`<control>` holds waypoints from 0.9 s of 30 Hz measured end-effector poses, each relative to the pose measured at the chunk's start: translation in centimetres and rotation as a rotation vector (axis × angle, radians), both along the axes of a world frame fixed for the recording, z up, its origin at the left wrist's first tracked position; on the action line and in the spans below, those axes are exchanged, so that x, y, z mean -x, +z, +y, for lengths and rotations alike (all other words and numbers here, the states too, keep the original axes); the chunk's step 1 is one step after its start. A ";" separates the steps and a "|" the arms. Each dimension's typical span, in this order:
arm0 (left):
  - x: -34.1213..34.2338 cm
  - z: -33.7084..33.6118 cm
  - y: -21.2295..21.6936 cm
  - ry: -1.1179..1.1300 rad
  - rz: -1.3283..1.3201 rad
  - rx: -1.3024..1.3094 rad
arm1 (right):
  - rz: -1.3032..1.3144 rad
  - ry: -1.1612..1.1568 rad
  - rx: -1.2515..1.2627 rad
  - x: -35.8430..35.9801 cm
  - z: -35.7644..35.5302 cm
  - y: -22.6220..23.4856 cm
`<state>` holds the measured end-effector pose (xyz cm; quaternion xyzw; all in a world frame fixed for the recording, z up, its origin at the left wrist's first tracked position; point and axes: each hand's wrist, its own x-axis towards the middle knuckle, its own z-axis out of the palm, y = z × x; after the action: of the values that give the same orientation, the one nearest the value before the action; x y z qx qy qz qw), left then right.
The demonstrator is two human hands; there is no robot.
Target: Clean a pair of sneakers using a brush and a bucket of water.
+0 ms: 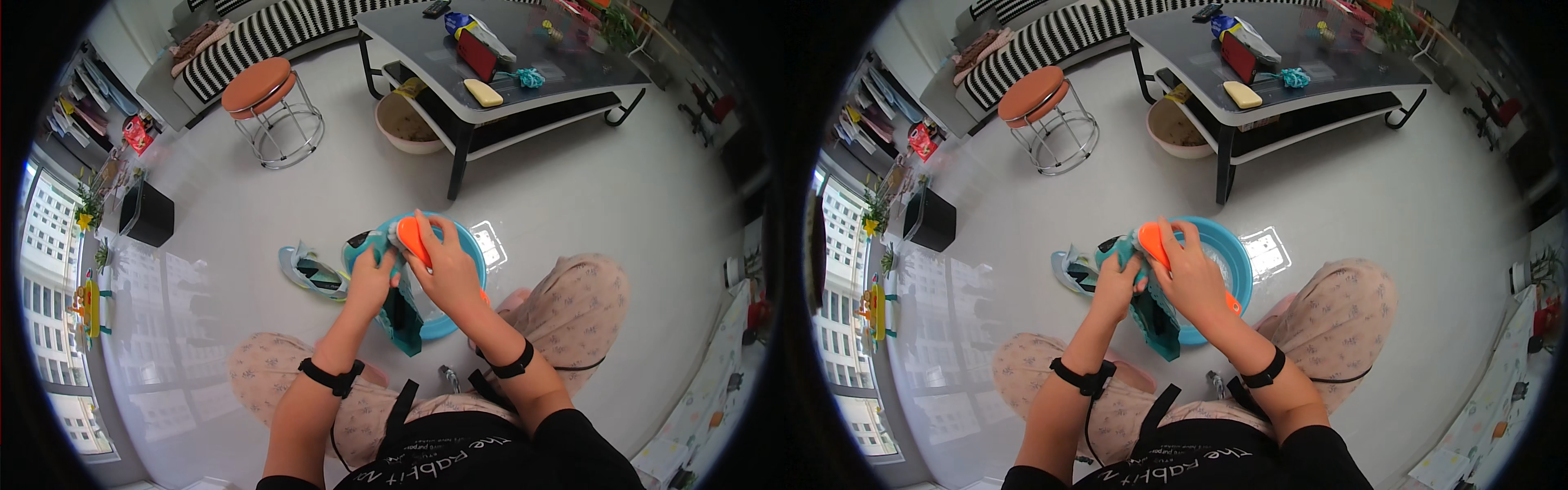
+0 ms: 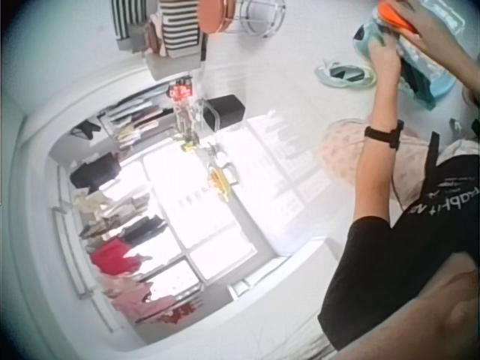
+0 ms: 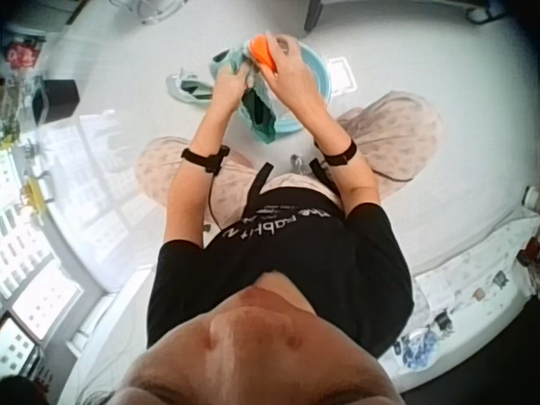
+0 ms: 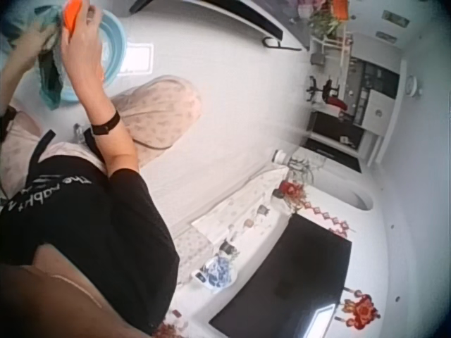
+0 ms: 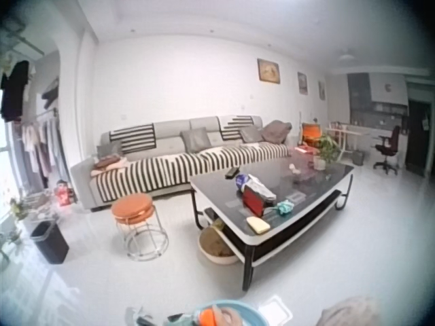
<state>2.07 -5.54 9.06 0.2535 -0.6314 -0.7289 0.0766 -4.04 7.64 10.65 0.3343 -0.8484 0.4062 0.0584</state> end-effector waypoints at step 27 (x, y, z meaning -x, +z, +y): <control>0.0 0.0 -0.1 -0.147 0.072 0.131 | 0.038 0.013 0.035 0.1 -0.4 0.9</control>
<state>2.11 -5.50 8.99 0.1749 -0.6914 -0.6982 0.0619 -4.18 7.20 11.52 0.3465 -0.8378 0.4148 0.0775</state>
